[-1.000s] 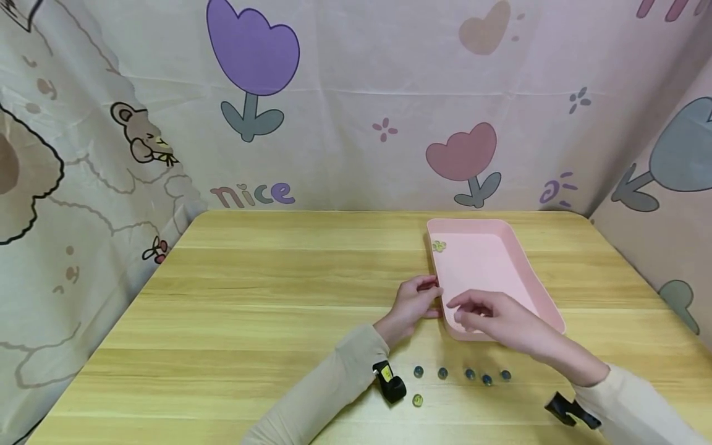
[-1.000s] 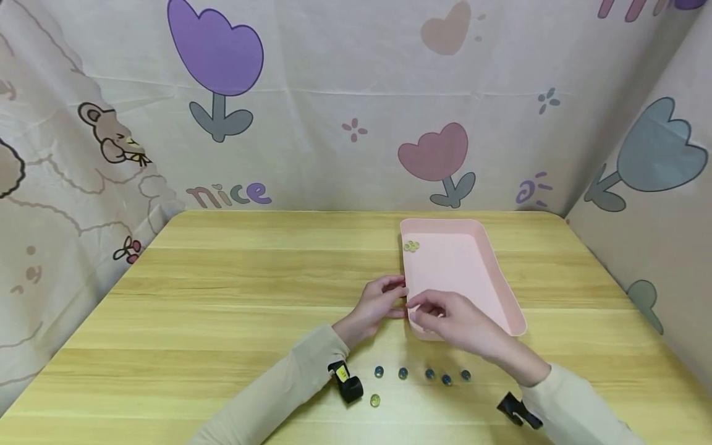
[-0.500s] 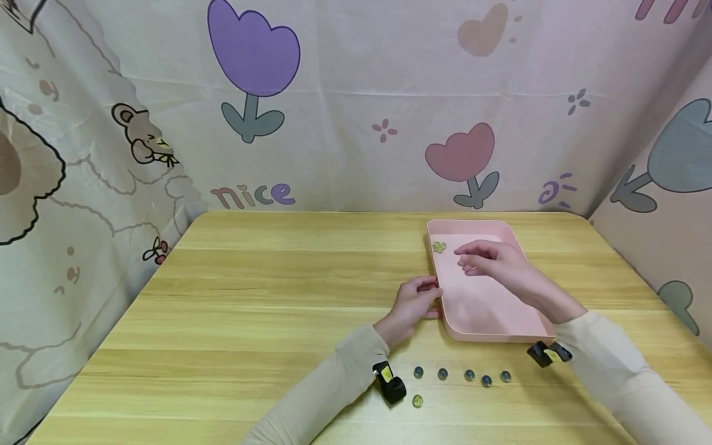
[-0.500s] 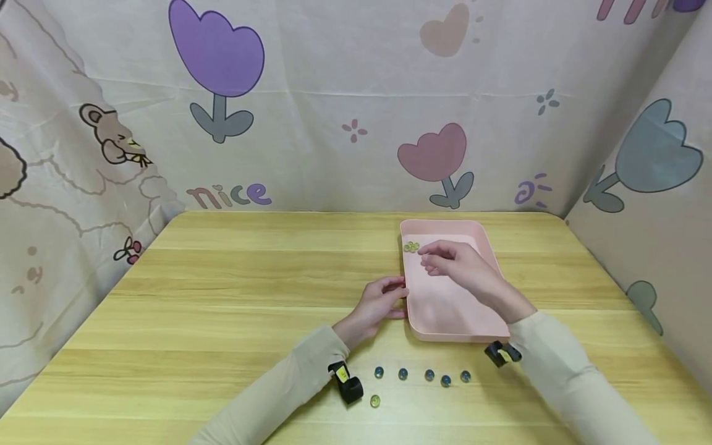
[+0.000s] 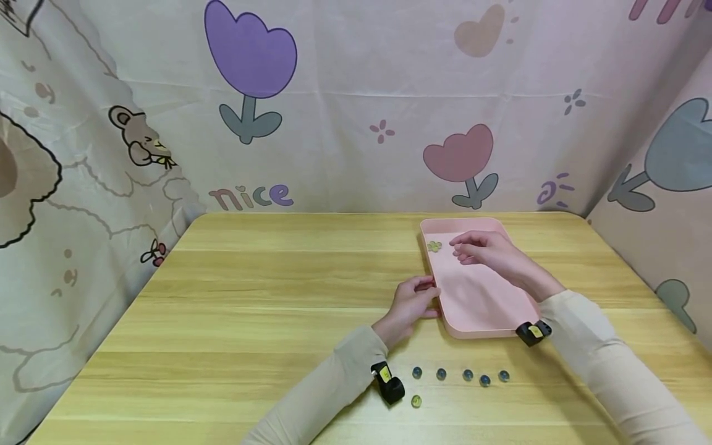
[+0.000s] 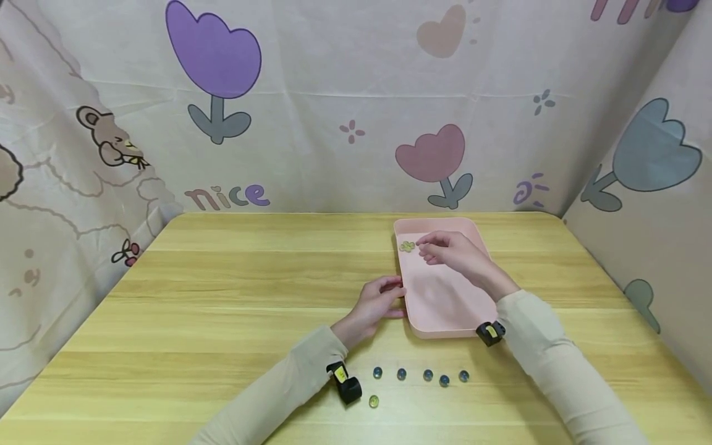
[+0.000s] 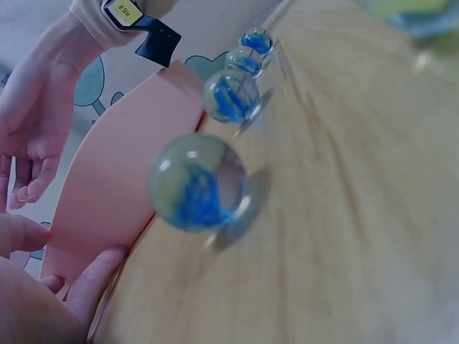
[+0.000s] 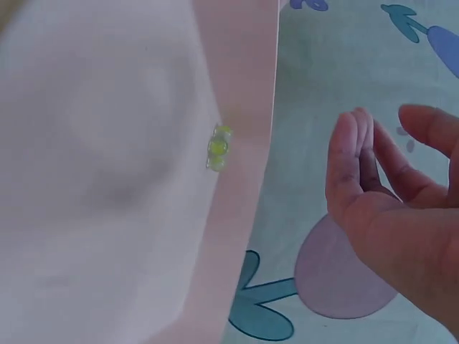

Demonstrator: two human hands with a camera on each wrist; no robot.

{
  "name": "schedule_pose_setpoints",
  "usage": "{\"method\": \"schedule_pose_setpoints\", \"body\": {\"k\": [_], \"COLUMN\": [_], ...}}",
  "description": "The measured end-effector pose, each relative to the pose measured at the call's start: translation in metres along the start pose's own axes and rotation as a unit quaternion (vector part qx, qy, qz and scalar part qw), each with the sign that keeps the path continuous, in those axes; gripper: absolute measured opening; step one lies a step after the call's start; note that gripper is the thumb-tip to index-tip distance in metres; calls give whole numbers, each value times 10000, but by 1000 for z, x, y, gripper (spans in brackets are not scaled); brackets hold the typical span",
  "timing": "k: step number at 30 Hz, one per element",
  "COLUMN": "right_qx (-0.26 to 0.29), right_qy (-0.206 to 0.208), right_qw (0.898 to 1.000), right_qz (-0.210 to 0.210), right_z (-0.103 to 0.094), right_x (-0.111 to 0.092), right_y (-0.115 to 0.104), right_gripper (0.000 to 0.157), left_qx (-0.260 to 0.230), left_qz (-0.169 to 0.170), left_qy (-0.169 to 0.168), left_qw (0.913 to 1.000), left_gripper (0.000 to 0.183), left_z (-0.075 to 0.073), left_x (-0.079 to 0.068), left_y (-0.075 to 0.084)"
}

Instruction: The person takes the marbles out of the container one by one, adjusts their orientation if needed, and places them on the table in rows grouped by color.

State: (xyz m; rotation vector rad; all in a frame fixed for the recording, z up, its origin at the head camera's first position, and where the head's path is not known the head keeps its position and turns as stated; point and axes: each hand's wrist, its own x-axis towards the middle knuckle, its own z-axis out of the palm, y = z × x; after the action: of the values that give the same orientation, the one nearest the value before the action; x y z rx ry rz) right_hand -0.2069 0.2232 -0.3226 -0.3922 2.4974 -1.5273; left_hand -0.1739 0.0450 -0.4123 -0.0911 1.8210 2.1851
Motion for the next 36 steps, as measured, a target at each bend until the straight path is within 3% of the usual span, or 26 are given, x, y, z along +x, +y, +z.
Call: {"method": "schedule_pose_setpoints", "body": {"k": [7,16,28,36], "right_qx": [-466,-1371,-1316,-704], "right_qy": [-339,-193,96,255], "right_qw": [9983,9901,9898,9934], "right_qz": [-83,225,528,874], "right_z": [-8,-15,-9,-4], "right_x": [2,27,73,84], "right_y": [-14,-31,10,27], "right_gripper": [29,37,28,27], "left_qx": [36,84,205,213], "left_qz": [-20,-9,131,162], "left_qy": [-2,-19,-14,-29], "left_qw": [10000,10000,9997,9996], "left_gripper": [35,38,39,38], "left_z": [0,0,-2,-1], "left_x": [1,-1,-1,-2], "left_y": [1,2,0,1]}}
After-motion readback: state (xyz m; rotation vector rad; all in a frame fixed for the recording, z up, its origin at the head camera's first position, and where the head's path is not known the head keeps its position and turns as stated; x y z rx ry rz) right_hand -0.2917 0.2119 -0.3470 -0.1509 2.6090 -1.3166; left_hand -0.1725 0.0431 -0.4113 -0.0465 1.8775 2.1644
